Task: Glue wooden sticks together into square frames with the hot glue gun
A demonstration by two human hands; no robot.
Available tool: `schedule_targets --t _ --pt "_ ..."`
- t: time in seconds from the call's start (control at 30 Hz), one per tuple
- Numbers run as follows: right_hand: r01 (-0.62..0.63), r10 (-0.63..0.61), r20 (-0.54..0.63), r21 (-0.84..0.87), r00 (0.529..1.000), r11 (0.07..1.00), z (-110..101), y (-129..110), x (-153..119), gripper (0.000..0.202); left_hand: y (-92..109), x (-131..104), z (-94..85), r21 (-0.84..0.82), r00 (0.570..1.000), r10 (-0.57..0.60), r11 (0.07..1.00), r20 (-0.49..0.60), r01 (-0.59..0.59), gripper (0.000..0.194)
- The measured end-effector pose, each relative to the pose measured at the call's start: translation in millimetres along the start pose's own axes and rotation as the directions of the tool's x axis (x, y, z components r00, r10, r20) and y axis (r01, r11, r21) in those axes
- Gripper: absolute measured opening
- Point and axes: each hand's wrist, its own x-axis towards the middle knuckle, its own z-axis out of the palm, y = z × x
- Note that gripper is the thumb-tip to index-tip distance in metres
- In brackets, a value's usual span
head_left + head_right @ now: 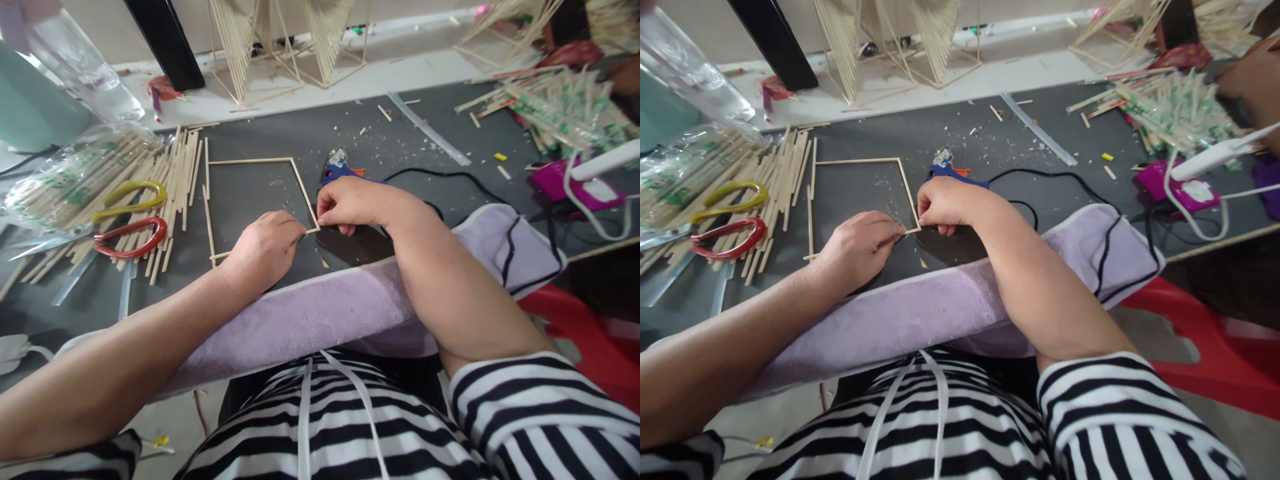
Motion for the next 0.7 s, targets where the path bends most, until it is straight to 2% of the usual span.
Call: schedule_targets --t 0.7 --pt "0.043 -0.043 -0.004 -0.021 0.999 0.999 -1.0 -2.8 -4.1 0.008 -2.9 -0.4 2.8 0.002 1.000 0.028 1.000 0.006 -0.028 0.025"
